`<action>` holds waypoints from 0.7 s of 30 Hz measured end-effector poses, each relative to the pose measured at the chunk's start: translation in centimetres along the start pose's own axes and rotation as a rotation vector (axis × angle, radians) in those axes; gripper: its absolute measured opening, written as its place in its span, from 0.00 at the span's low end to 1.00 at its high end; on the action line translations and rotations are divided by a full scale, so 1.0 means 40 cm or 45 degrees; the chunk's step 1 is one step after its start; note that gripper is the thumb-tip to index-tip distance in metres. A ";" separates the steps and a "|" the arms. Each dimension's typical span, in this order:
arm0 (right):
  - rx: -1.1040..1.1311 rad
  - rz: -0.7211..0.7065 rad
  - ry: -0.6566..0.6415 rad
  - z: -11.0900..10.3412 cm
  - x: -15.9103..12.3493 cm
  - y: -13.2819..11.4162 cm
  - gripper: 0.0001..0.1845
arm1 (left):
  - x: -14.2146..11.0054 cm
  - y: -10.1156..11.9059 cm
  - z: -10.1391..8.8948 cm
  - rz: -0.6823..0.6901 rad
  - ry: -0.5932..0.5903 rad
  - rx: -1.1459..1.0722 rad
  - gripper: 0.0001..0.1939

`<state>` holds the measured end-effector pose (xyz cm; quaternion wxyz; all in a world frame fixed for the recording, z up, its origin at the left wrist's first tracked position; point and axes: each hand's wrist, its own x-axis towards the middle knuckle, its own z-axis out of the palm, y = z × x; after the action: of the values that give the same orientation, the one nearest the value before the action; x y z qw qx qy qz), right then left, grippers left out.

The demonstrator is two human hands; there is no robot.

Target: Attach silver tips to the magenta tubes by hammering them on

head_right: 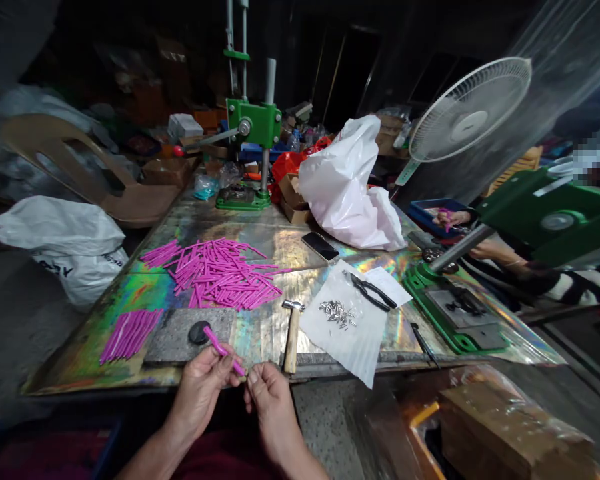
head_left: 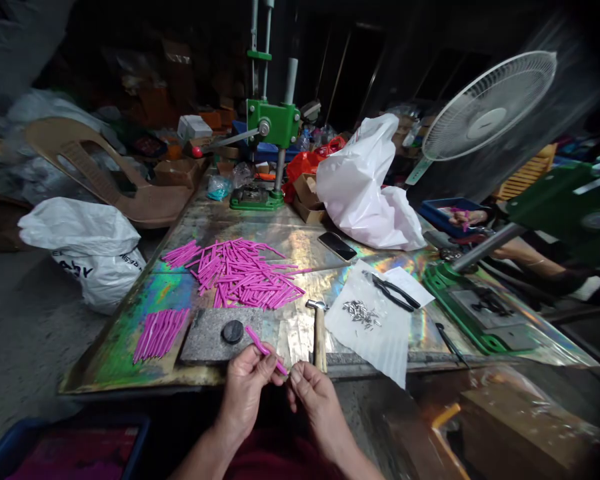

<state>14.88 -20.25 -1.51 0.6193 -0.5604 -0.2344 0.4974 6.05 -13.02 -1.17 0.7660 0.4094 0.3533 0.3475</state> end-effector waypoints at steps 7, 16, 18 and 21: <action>0.047 0.007 -0.009 0.005 -0.003 0.004 0.18 | -0.002 -0.017 -0.004 0.065 -0.039 0.059 0.10; 0.099 0.007 -0.004 0.003 0.011 0.017 0.18 | 0.002 -0.006 -0.001 0.080 0.013 0.144 0.12; 0.077 -0.001 -0.003 0.001 0.017 0.023 0.18 | 0.002 -0.002 -0.002 0.084 0.043 0.158 0.12; 0.014 -0.026 -0.004 0.001 0.024 0.031 0.19 | 0.001 0.002 -0.004 0.092 0.083 0.166 0.12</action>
<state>14.80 -19.53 -2.93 0.6270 -0.5537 -0.2382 0.4934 5.92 -12.89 -1.18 0.7129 0.4594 0.3847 0.3644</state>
